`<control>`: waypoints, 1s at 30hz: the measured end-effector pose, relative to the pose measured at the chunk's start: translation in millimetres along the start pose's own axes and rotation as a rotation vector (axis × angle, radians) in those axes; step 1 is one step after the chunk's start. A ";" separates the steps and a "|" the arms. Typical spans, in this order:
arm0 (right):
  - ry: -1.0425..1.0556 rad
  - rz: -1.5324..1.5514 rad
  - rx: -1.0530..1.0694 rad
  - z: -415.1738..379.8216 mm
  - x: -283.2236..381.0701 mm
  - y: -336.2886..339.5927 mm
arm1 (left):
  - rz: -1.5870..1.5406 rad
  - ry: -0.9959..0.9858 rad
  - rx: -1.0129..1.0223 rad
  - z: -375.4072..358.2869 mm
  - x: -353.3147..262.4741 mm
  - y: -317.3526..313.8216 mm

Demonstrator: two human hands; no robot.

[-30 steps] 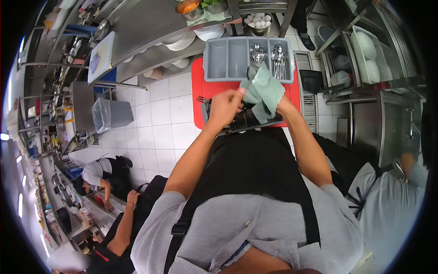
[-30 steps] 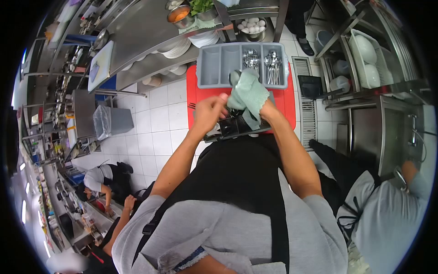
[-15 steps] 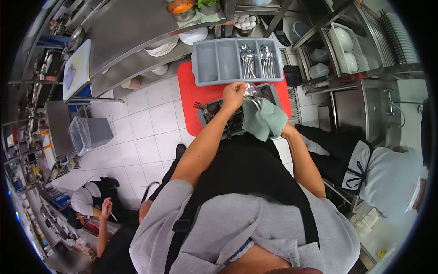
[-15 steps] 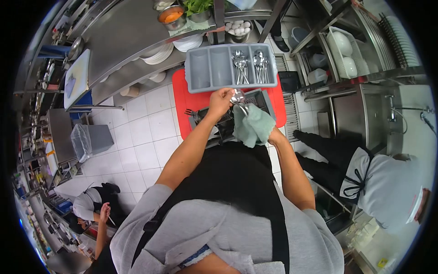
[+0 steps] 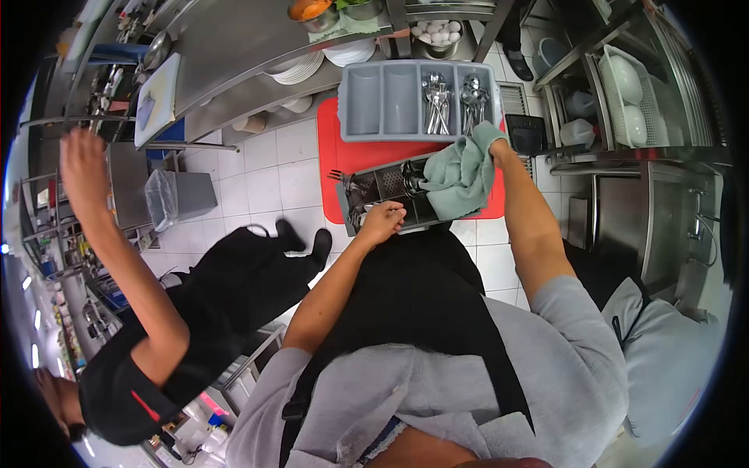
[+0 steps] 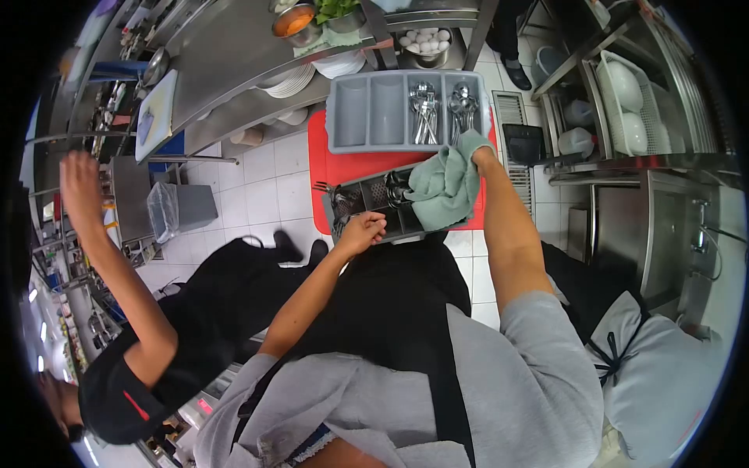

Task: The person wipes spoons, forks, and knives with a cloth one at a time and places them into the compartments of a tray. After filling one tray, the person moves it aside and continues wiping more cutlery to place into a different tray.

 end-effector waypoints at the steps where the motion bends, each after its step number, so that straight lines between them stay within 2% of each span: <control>1: 0.103 -0.094 -0.059 18.6 -13.8 10.7 | -0.020 -0.005 -0.012 -2.3 -0.9 0.4; 2: 0.206 -0.194 -0.116 43.8 -34.7 23.4 | -0.045 -0.011 -0.026 -4.3 -0.8 0.7; 3: 0.238 -0.238 -0.116 20.3 -29.8 22.5 | -0.073 -0.012 -0.043 -7.2 2.1 -0.3; 5: 0.302 -0.324 -0.119 -29.7 -19.1 19.8 | -0.059 -0.144 -0.124 -0.1 -9.8 5.2; 7: 0.227 -0.101 0.036 -72.1 -43.8 16.5 | -0.029 -0.382 -0.245 11.2 -27.0 13.4; 8: 0.192 0.020 0.104 -91.5 -55.4 12.4 | 0.089 -0.304 -0.351 1.1 -50.9 13.4; 9: 0.167 0.144 0.167 -112.6 -58.7 7.9 | 0.236 -0.451 -0.445 9.6 -58.5 20.5; 10: 0.144 0.212 0.183 -136.2 -56.2 6.0 | 0.262 -0.395 -0.464 12.9 -69.1 20.0; 12: 0.105 0.357 0.204 -191.1 -44.7 2.2 | 0.427 -0.416 -0.491 33.7 -74.9 21.3; 14: 0.683 -0.356 -0.074 -280.7 52.8 -3.1 | 0.553 -0.408 -0.481 50.7 -80.9 13.9; 15: 0.951 -0.732 -0.218 -317.4 81.3 -16.5 | 0.610 -0.427 -0.487 57.1 -82.1 8.8; 17: 0.896 -0.684 -0.433 -317.3 49.2 12.3 | 0.735 -0.474 -0.494 69.3 -84.7 -0.3; 19: 0.804 -0.364 -0.483 -338.6 47.0 15.3 | 0.910 -0.380 -0.435 73.7 -90.0 -14.6; 22: 0.830 -0.322 -0.525 -340.4 55.7 27.5 | 1.041 -0.347 -0.387 82.7 -87.6 -23.4; 23: 0.836 -0.332 -0.512 -331.9 56.8 34.0 | 1.055 -0.364 -0.389 89.1 -89.4 -24.8; 26: 0.810 -0.342 -0.396 -284.3 49.0 41.0 | 1.019 -0.725 -0.464 70.4 -112.4 -30.2; 30: 0.770 -0.386 -0.089 -222.6 24.3 -4.6 | 0.884 -0.886 -0.258 37.6 -160.6 -44.4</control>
Point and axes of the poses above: each hand's wrist, its own z-axis towards the middle knuckle, its own y-axis out of the back of the hand, x = y × z, the point moved 9 cm from there along z, towards the middle knuckle, and after that the axes turned 9 degrees about -z, right-handed, at the moved point
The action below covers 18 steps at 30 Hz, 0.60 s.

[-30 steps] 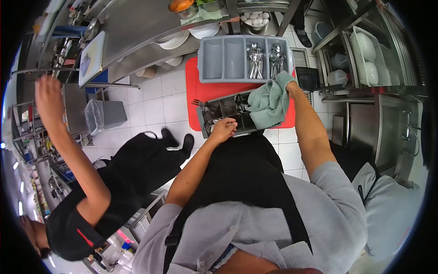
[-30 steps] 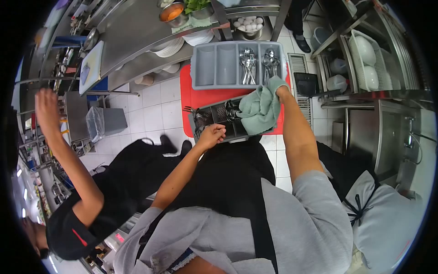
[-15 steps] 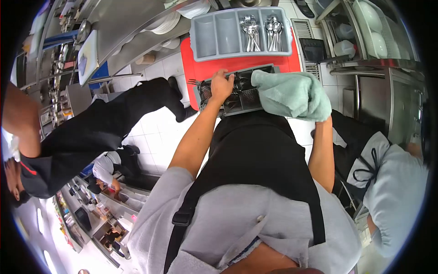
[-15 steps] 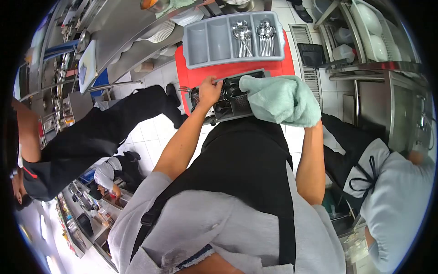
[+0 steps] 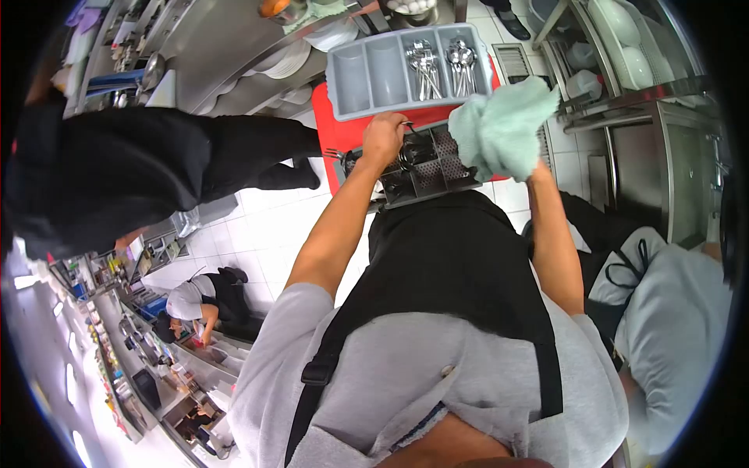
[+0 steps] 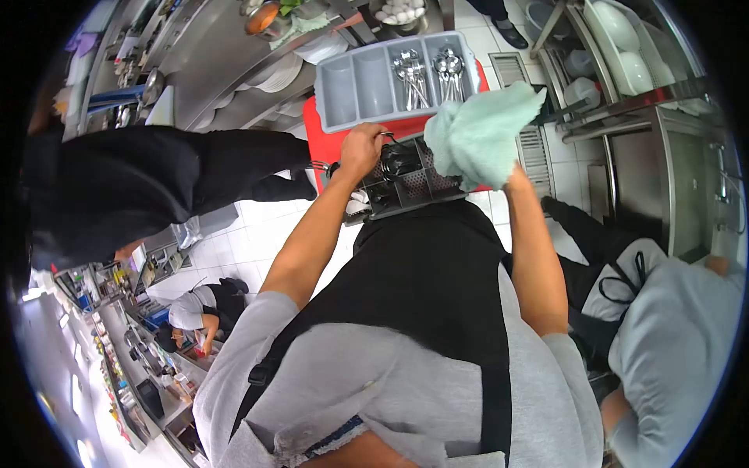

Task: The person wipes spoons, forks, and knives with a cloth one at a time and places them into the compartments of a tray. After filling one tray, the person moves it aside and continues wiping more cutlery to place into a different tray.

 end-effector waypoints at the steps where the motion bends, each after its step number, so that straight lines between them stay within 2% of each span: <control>1: 0.016 0.008 0.061 6.9 -7.5 -21.8 | -0.036 -0.036 0.048 4.5 -19.1 10.2; 5: 0.100 0.013 0.139 39.8 -29.3 -98.8 | -0.178 -0.119 0.184 12.6 -93.3 29.4; 7: 0.149 -0.121 0.085 49.6 16.1 -104.7 | -0.251 -0.076 0.023 7.3 -107.5 42.8; 8: 0.209 -0.236 0.053 58.0 30.2 -102.6 | -0.345 0.028 -0.052 0.9 -105.0 50.8; 11: -0.068 0.375 0.021 65.5 36.6 -91.8 | -0.425 0.370 -0.172 -33.5 -69.6 45.4; 12: -0.101 0.610 -0.011 64.4 28.0 -92.0 | -0.516 0.329 -0.092 -40.3 -51.4 23.7; 13: -0.129 0.843 -0.039 64.2 29.0 -91.8 | -0.670 0.417 0.025 -48.3 -48.4 11.2; 15: -0.019 0.738 -0.115 73.2 44.3 -83.5 | -0.966 0.562 0.262 -66.1 -54.9 -5.5; 17: 0.118 0.601 -0.214 82.2 51.1 -73.5 | -0.898 0.513 0.240 -59.8 -76.6 16.3; 18: 0.314 0.123 -0.298 84.5 75.7 -60.7 | -0.913 0.505 0.239 -59.0 -80.1 21.9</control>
Point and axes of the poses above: each hand's wrist, its own z-axis towards the middle knuckle, its own y-axis out of the back of the hand, x = y × z, the point moved 9 cm from there along z, towards the middle knuckle, and after that the axes turned 9 degrees about -z, right-handed, at the moved point
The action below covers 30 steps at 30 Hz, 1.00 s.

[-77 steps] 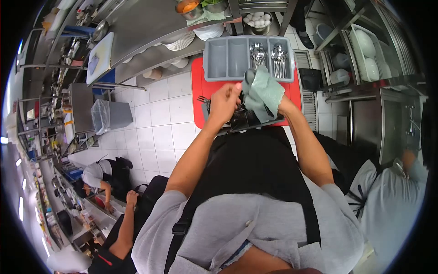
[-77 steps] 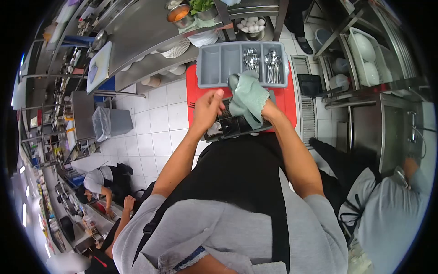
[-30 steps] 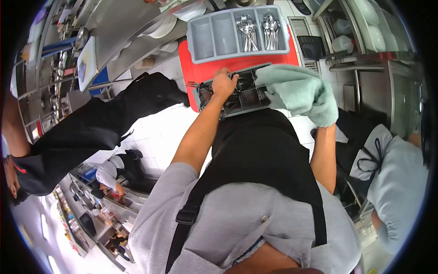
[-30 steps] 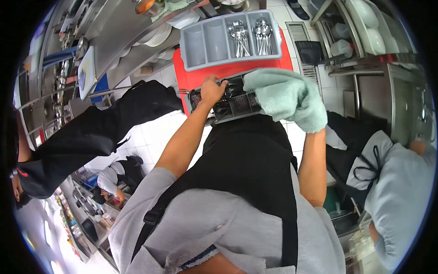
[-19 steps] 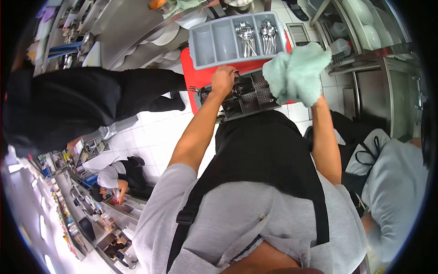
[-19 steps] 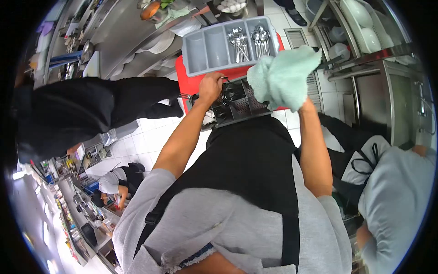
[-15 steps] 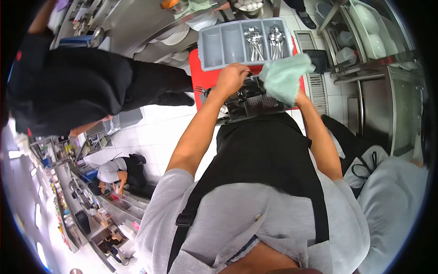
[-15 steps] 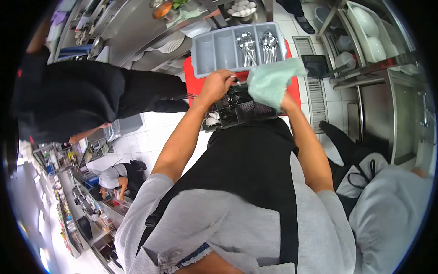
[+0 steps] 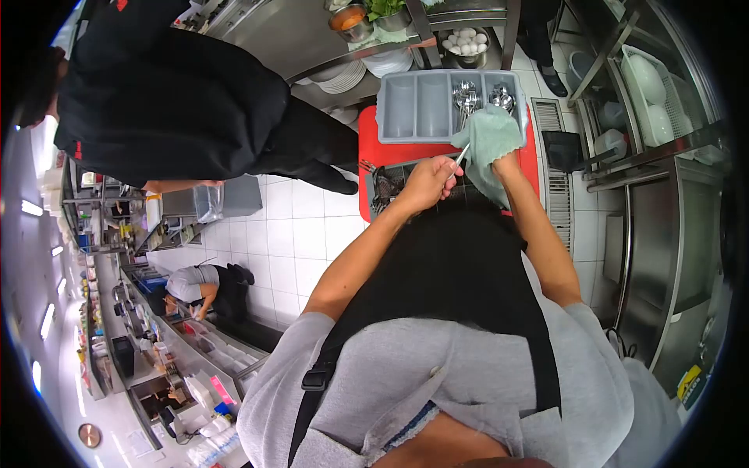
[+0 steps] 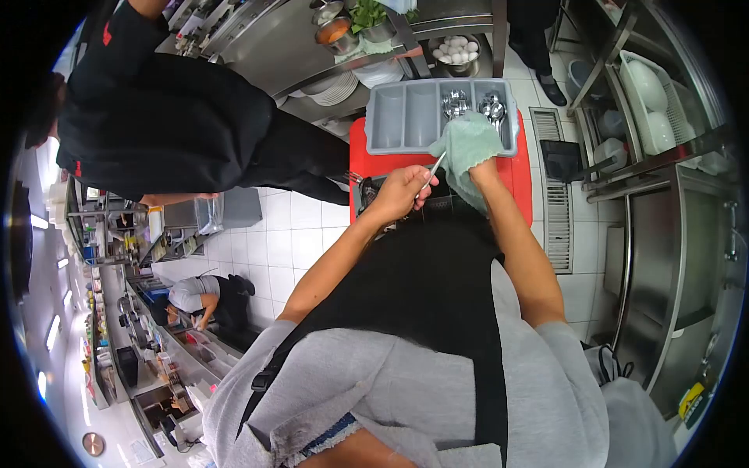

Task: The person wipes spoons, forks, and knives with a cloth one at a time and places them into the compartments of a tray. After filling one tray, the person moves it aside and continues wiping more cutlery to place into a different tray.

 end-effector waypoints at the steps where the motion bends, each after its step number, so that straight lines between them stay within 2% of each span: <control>1: -0.083 0.151 -0.004 0.7 -6.2 -2.5 | -0.013 -0.008 0.008 -2.0 -6.4 -0.7; 3: -0.249 0.452 -0.014 -1.3 -14.9 -14.2 | 0.004 -0.033 -0.008 -3.8 -15.1 -3.2; 5: -0.529 0.748 0.110 -19.2 -23.7 -46.2 | 0.036 -0.057 -0.026 -1.9 -16.8 -4.2; 7: -0.653 0.691 0.180 -36.5 -6.5 -66.6 | 0.069 -0.124 -0.008 8.8 1.3 -0.2; 8: -0.625 0.486 0.185 -35.5 6.8 -65.6 | 0.085 -0.159 0.004 16.5 10.4 2.8; 9: -0.593 0.278 0.188 -33.1 17.2 -59.9 | 0.242 -0.139 -0.032 20.9 8.6 9.4; 10: -0.621 0.488 0.203 -37.9 17.0 -62.6 | 0.397 -0.115 -0.070 21.1 5.2 20.5; 11: -0.609 0.428 0.243 -39.6 10.5 -59.9 | 0.550 -0.089 -0.110 17.7 4.0 31.7; 12: -0.597 0.369 0.287 -39.7 1.0 -57.9 | 0.470 -0.090 -0.186 -1.6 -29.8 28.6; 13: -0.585 0.310 0.332 -41.8 -2.8 -56.8 | 0.441 -0.182 -0.190 -0.3 -30.9 28.2; 14: -0.584 0.401 0.366 -47.8 -4.2 -59.1 | 0.409 -0.273 -0.194 2.7 -28.0 28.0; 15: -0.567 0.310 0.423 -48.5 1.3 -59.1 | 0.376 -0.367 -0.197 3.9 -28.6 25.3; 17: -0.522 0.122 0.530 -42.8 18.3 -54.8 | 0.177 -0.305 -0.121 12.5 -16.3 19.0; 19: -0.397 0.005 0.546 -46.0 12.4 -51.6 | -0.103 -0.199 0.010 28.2 3.0 16.7; 23: -0.042 -0.383 0.673 -61.9 41.4 -50.1 | 0.138 -0.169 -0.214 42.4 29.9 42.6; 25: 0.076 -0.838 0.810 -69.8 17.6 -61.5 | 0.146 -0.242 -0.387 49.1 31.2 59.7; 27: -0.078 -0.658 0.682 -75.6 8.8 -43.3 | 0.187 -0.234 -0.522 62.0 41.6 83.3; 28: -0.126 -0.544 0.650 -80.6 9.0 -33.1 | 0.189 -0.247 -0.524 71.0 49.3 87.3; 29: -0.169 -0.431 0.616 -85.7 9.8 -23.0 | 0.110 -0.168 -0.499 79.0 68.2 88.0; 30: -0.087 -0.470 0.628 -88.6 3.7 -17.5 | 0.032 -0.094 -0.473 85.8 80.5 86.1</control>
Point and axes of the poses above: each hand's wrist, its own z-axis towards the middle knuckle, its own y-axis out of the back of the hand, x = y × z, the point moved 9 cm from there along z, towards the middle knuckle, and after that the axes turned 9 degrees about -z, right-handed, at the moved point
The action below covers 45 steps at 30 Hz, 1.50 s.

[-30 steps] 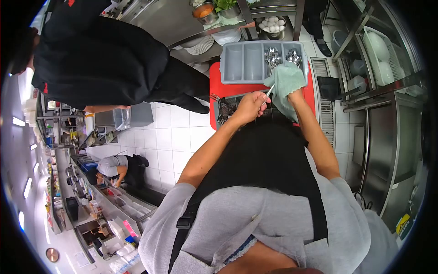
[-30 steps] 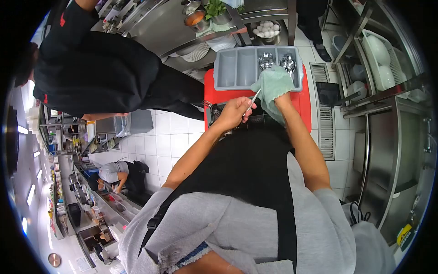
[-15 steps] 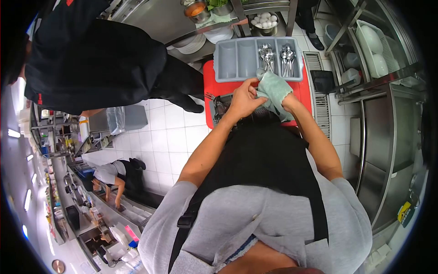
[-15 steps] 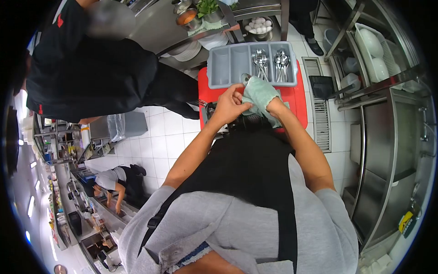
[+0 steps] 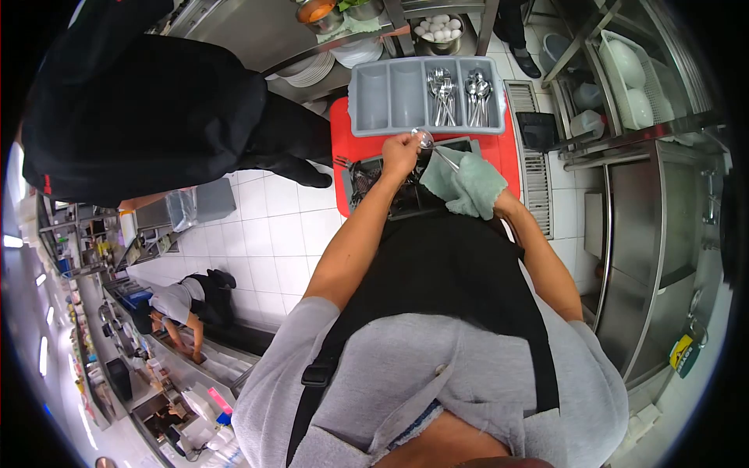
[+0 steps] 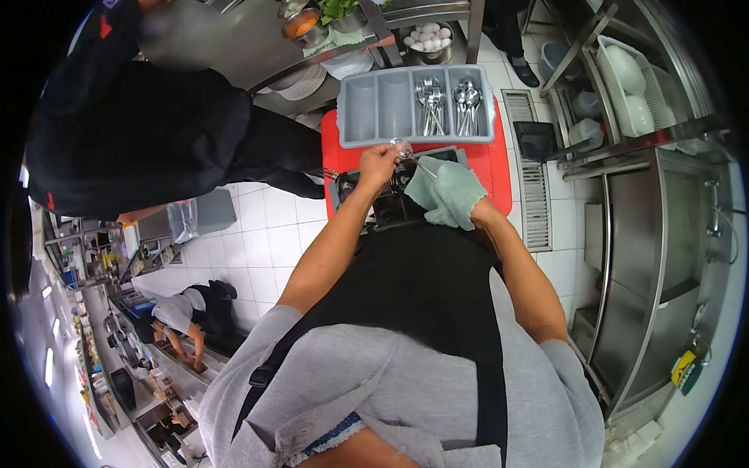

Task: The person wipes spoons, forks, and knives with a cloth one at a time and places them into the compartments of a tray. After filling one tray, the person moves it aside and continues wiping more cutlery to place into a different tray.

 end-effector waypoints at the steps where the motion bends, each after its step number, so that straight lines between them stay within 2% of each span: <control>1: -0.064 0.097 -0.040 -1.0 -18.3 1.1 | -0.061 0.085 0.025 2.6 4.7 -5.1; 2: -0.124 0.197 -0.087 -2.5 -36.2 2.3 | -0.063 0.130 0.038 -1.5 8.2 -5.4; 4: -0.511 0.721 -0.241 -15.3 -96.9 -11.4 | -0.081 0.195 0.083 -14.0 9.8 -8.0; 7: -0.675 0.729 -0.165 17.8 -224.3 -38.1 | 0.016 0.312 0.245 -33.9 42.5 -12.4; 10: -0.623 1.057 -0.193 32.2 -180.2 -14.4 | 0.031 0.280 0.213 -39.6 50.1 -6.6; 12: -0.621 0.969 -0.046 42.0 -219.1 -35.9 | 0.065 0.193 0.158 -38.4 55.1 2.3; 14: -0.765 0.977 0.154 29.3 -217.8 -46.4 | 0.118 0.126 0.054 -35.9 57.6 18.9; 17: -0.498 1.006 -0.097 8.0 -200.7 -21.2 | 0.256 -0.025 -0.098 -28.1 63.5 43.5; 20: -0.580 1.258 -0.064 -37.9 -150.4 8.8 | 0.384 -0.163 -0.214 -30.8 45.4 56.1; 21: -0.453 0.832 -0.096 -49.0 -133.6 34.5 | 0.418 -0.198 -0.234 -26.9 43.4 58.0; 24: 0.008 -0.435 -0.168 -77.6 -60.1 109.3 | 0.529 -0.112 -0.222 -14.3 38.2 53.2; 26: -0.093 -0.130 -0.224 -71.0 8.3 147.8 | 0.608 -0.133 -0.173 -9.3 19.6 38.1; 28: -0.226 0.163 -0.284 -73.9 18.0 154.9 | 0.780 -0.131 -0.071 0.2 24.4 26.2; 29: -0.306 -0.132 -0.177 -70.1 18.0 152.4 | 0.866 -0.135 -0.023 6.6 26.2 20.0; 30: -0.387 -0.422 -0.057 -57.3 36.9 154.6 | 0.895 -0.030 -0.032 7.3 24.2 19.8; 32: -0.308 -0.829 0.036 -46.6 46.9 148.6 | 0.955 0.192 -0.053 -1.3 12.6 19.9; 34: -0.037 -0.721 -0.169 -43.6 33.4 129.9 | 0.980 0.292 0.038 -1.9 26.8 17.9; 35: 0.029 -0.634 -0.209 -39.9 26.6 119.8 | 0.991 0.341 0.078 -1.8 32.9 19.6; 37: 0.093 -0.440 -0.213 -31.7 11.1 100.7 | 1.045 0.285 0.146 -1.1 39.2 15.3; 39: -0.074 -0.017 -0.155 -28.4 -41.1 69.7 | 1.114 0.199 0.194 -1.1 36.6 5.3; 41: -0.375 0.618 -0.093 -42.8 -117.1 19.7 | 1.191 0.085 0.209 -4.7 20.9 -7.2; 42: -0.240 0.472 -0.080 -42.5 -57.8 48.4 | 1.205 -0.030 0.185 -4.7 14.0 -10.1; 44: -0.027 0.177 -0.023 -27.5 -89.4 12.2 | 1.215 -0.259 0.129 -9.0 -0.9 -12.0; 45: -0.171 0.448 0.026 -24.1 -102.5 -2.3 | 1.156 -0.336 0.163 -14.5 -12.4 -16.0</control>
Point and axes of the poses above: each hand's wrist, its own z-axis towards the middle knuckle, its own y-axis out of the back of the hand, x = y × z, the point moved 9 cm from there along z, towards the middle knuckle, and after that the axes turned 9 degrees about -z, right-handed, at the moved point
